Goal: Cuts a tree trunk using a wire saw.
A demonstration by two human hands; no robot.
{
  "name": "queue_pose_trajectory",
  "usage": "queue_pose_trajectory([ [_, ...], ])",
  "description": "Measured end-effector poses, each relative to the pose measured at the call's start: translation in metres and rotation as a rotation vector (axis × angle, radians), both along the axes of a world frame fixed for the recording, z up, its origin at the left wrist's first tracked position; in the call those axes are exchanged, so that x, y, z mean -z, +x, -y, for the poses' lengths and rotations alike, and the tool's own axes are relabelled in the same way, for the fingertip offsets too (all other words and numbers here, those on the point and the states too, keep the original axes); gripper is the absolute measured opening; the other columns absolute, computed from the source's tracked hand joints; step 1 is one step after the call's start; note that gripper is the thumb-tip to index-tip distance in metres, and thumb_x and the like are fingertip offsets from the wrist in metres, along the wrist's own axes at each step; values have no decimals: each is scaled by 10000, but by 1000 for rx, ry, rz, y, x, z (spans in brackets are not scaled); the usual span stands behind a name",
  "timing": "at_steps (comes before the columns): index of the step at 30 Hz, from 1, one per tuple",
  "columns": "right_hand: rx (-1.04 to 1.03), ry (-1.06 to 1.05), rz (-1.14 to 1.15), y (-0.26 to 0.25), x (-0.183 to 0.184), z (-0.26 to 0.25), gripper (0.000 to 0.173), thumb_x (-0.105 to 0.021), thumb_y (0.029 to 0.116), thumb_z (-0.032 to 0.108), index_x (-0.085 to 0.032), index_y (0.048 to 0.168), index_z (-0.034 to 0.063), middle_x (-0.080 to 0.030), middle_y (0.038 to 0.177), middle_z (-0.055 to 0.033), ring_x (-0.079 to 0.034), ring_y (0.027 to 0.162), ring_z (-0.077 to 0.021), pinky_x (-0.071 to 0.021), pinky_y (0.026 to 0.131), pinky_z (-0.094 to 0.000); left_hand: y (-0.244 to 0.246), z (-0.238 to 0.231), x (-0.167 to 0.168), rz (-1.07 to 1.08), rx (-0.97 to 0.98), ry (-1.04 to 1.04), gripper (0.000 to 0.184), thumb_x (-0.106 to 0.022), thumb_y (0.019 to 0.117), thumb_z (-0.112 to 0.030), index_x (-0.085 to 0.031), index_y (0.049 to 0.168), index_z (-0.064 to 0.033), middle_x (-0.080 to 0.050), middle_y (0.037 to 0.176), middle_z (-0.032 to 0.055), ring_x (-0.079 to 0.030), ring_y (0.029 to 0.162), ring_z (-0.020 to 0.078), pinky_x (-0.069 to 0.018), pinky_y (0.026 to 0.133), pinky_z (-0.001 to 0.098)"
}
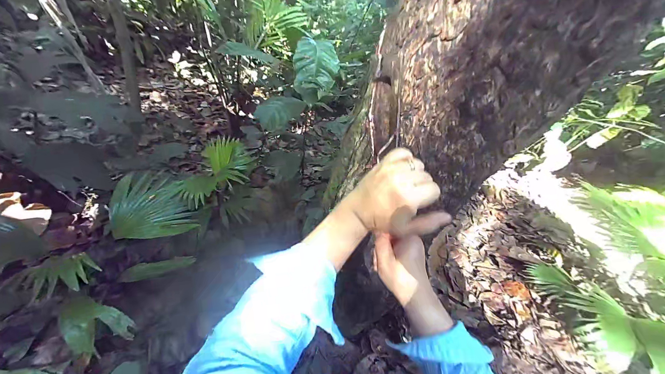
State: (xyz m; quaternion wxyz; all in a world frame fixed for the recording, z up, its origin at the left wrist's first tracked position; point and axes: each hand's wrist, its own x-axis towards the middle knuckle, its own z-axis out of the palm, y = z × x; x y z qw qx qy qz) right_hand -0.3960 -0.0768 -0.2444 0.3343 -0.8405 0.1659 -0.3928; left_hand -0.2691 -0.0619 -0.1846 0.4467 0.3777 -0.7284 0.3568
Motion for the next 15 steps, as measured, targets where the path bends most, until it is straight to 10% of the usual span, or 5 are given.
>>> queue_pose_trajectory([
  [9,235,-126,-142,26,-12,-13,305,-516,998,40,-578,1214,-165,-684,1077,-279,-692,1039,-330,-544,936,-439,21,16,2,20,-31,-47,606,-437,972,-508,-593,580,-73,-601,563,78,-636,608,241,-498,769,439],
  [15,231,-175,-98,28,-8,3,269,-532,983,33,-604,1173,-144,-694,1026,-262,-710,959,-338,-569,862,-476,20,24,2,-8,-23,-107,596,-452,952,-520,-585,567,-85,-589,547,65,-617,583,222,-482,735,432],
])
